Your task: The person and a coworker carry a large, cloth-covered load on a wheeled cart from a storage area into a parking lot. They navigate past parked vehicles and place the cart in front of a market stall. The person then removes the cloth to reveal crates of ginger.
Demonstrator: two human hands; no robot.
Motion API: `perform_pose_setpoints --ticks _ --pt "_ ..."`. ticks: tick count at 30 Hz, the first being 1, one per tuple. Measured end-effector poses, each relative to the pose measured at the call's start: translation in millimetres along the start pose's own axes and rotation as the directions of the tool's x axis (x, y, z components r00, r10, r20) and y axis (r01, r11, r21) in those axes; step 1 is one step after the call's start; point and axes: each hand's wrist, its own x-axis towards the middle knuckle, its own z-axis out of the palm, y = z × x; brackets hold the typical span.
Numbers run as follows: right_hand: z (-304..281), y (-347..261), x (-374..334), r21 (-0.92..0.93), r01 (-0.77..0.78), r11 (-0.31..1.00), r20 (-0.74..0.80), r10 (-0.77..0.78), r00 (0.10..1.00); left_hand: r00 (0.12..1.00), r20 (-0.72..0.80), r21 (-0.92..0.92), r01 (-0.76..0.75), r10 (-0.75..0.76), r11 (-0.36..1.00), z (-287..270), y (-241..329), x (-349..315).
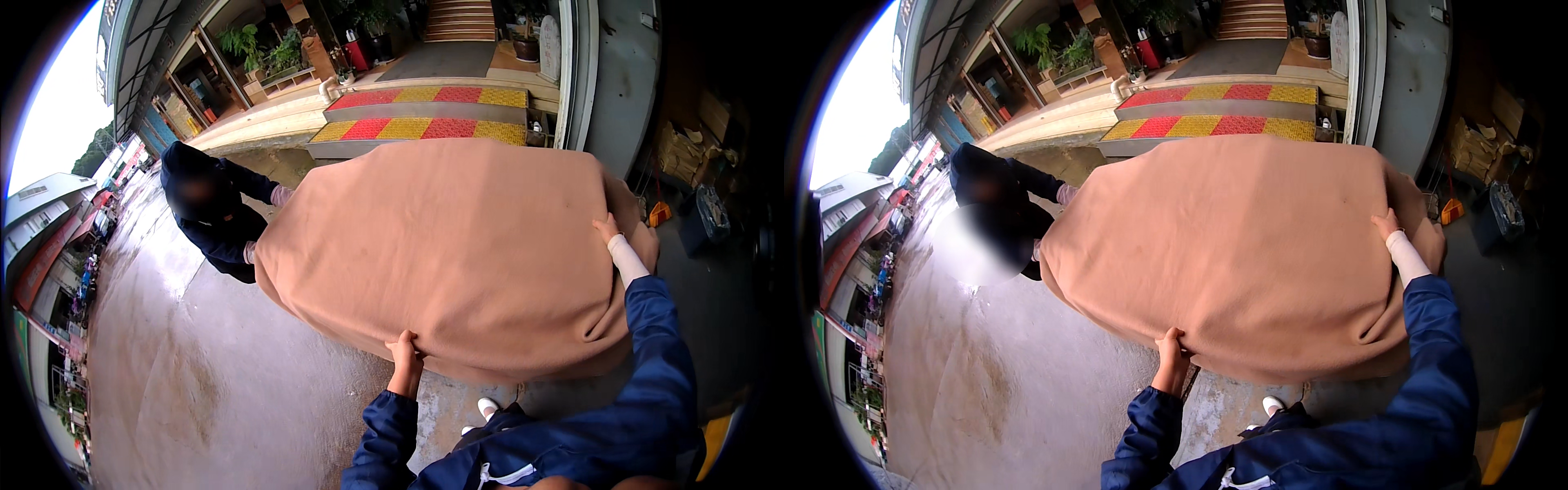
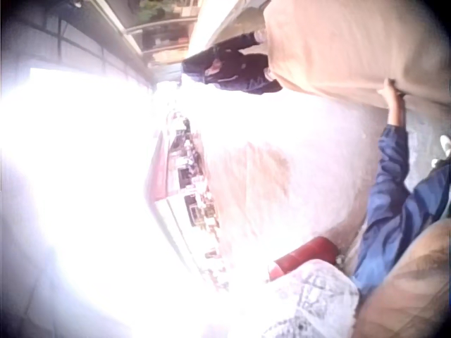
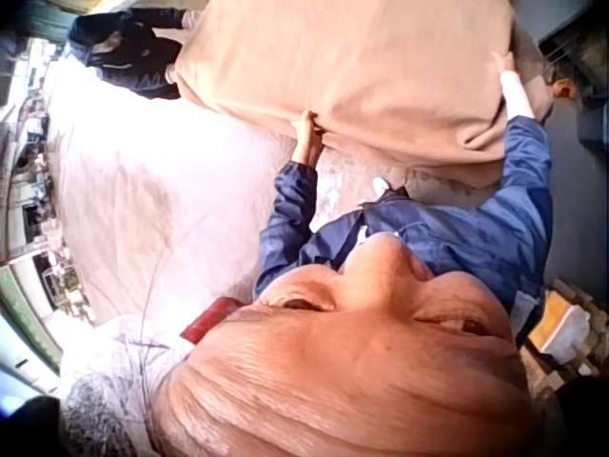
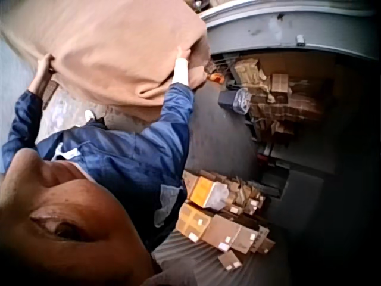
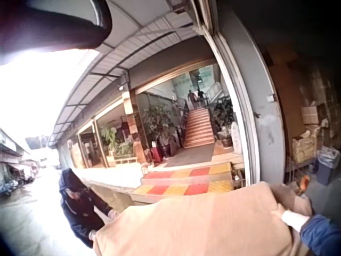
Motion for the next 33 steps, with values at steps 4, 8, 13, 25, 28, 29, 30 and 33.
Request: perform_pose_setpoints --ticks 4,8,13,25,28,29,30,33 --pt "55.7 -58.9 -42.9 0.012 0.010 1.000 0.047 -0.010 0.999 0.998 -0.046 0.003 -0.031 0.031 1.000 -33.3 25.3 15.2" --pt "62.3 -78.7 -50.3 0.034 0.037 0.999 0.001 -0.037 0.999 1.000 -0.013 0.046 -0.019 0.020 0.999 -36.6 45.3 36.8" --pt "97.0 -97.7 -39.2 -0.021 0.064 0.998 0.023 -0.063 0.998 0.998 -0.062 0.092 -0.019 0.024 0.996 -42.4 77.6 48.6" --pt "234.5 -74.2 37.2 0.095 0.157 0.983 0.280 -0.177 0.943 0.997 -0.065 -0.005 -0.048 0.048 0.999 -115.0 152.6 161.0" --pt "271.3 -74.1 40.6 0.250 0.109 0.962 0.375 -0.200 0.905 0.993 -0.103 -0.009 -0.058 0.057 0.998 -134.5 175.3 168.8" --pt "270.9 -67.0 49.1 0.362 0.103 0.926 0.372 -0.245 0.895 0.994 -0.082 0.023 -0.066 0.067 0.998 -122.8 190.8 178.0" --pt "281.0 -67.9 63.2 0.378 0.105 0.920 0.353 -0.248 0.902 0.991 -0.068 0.025 -0.112 0.113 0.993 -115.0 209.0 186.9" --pt "363.6 -83.0 17.7 0.293 0.075 0.953 0.428 -0.200 0.881 0.989 -0.101 0.000 -0.110 0.109 0.994 -185.9 221.7 206.1"
